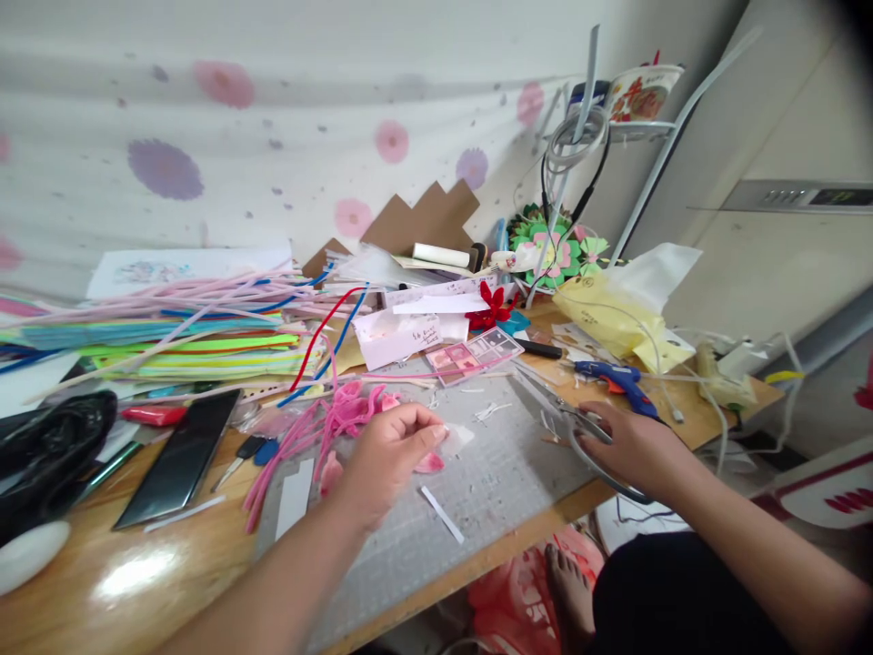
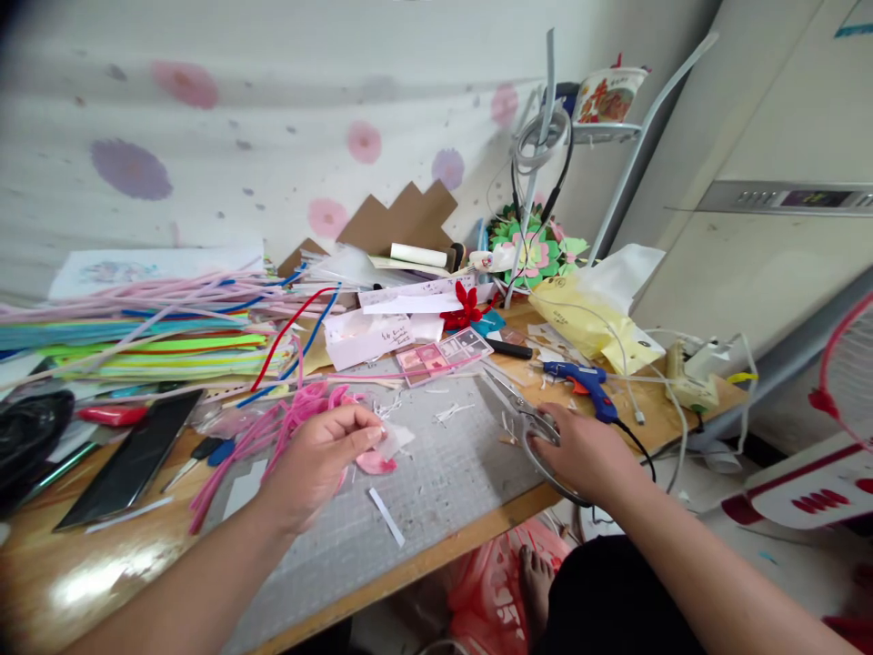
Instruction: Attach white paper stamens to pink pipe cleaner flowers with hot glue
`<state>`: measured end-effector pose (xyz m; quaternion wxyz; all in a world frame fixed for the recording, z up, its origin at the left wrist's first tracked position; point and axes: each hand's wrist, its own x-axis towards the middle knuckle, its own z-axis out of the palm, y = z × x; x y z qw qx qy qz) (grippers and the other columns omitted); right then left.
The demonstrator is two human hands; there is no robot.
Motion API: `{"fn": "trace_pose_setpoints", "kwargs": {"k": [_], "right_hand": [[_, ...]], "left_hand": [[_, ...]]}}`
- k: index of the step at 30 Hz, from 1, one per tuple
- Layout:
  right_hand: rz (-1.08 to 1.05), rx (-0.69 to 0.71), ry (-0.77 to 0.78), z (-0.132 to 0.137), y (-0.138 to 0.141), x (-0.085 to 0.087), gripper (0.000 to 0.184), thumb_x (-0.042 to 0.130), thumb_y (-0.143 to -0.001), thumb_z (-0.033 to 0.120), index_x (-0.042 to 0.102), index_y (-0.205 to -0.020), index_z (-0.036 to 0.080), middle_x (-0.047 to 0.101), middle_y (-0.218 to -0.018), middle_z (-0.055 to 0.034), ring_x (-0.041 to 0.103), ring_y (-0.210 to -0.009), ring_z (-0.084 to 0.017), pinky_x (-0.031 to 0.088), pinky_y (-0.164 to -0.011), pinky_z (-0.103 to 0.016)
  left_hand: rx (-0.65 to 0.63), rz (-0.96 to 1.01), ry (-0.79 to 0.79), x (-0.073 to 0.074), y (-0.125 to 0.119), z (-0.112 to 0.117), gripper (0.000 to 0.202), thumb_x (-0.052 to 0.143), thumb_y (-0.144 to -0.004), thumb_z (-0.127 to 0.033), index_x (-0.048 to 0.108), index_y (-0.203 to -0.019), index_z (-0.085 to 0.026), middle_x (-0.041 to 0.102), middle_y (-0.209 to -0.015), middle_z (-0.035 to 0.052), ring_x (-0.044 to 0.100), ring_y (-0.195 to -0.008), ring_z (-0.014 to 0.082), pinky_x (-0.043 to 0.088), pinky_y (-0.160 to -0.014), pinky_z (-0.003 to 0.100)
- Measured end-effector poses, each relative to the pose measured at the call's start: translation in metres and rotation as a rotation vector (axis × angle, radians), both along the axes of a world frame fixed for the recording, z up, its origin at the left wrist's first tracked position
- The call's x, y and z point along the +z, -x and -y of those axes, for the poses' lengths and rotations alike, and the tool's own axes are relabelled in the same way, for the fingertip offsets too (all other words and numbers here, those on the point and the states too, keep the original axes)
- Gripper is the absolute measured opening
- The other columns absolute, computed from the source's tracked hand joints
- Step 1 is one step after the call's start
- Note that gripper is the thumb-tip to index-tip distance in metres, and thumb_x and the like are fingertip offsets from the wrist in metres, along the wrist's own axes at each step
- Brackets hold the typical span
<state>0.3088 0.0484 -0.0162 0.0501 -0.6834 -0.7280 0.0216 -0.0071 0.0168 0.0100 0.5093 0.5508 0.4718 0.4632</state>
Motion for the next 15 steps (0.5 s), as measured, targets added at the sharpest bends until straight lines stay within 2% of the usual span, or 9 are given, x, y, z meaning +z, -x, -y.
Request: {"fn": "trace_pose_setpoints", "kwargs": {"k": [7, 11, 15], "right_hand": [[0.055, 0.034, 0.003, -0.001, 0.003, 0.000, 0.046, 0.046, -0.084, 0.046, 0.060, -0.114, 0.015, 0.074, -0.090, -0.0145, 0.070, -0.081, -0.031, 0.050, -0.066, -0.035], [0.068, 0.106, -0.030, -0.007, -0.003, -0.007, 0.042, 0.051, -0.082, 0.042, 0.062, -0.111, 0.013, 0.073, -0.096, -0.0171, 0.070, -0.083, -0.034, 0.050, -0.066, -0.038], [0.108, 0.188, -0.107, -0.010, -0.004, -0.005, 0.034, 0.052, -0.084, 0.034, 0.066, -0.106, 0.012, 0.072, -0.086, -0.0185, 0.070, -0.080, -0.034, 0.050, -0.067, -0.040]], "left_hand": [[0.036, 0.163, 0.047, 0.007, 0.000, 0.015, 0.013, 0.063, -0.078, -0.027, 0.065, -0.073, -0.015, 0.064, -0.074, 0.0033, 0.054, -0.072, 0.0157, 0.039, -0.066, 0.028], [0.091, 0.125, 0.034, 0.008, 0.018, 0.035, 0.012, 0.065, -0.077, -0.025, 0.066, -0.071, -0.015, 0.062, -0.068, 0.0016, 0.051, -0.064, 0.0131, 0.038, -0.063, 0.026], [0.207, 0.121, 0.035, 0.003, 0.039, 0.053, 0.011, 0.066, -0.077, -0.024, 0.067, -0.070, -0.015, 0.063, -0.068, 0.0018, 0.053, -0.068, 0.0145, 0.039, -0.067, 0.027]]}}
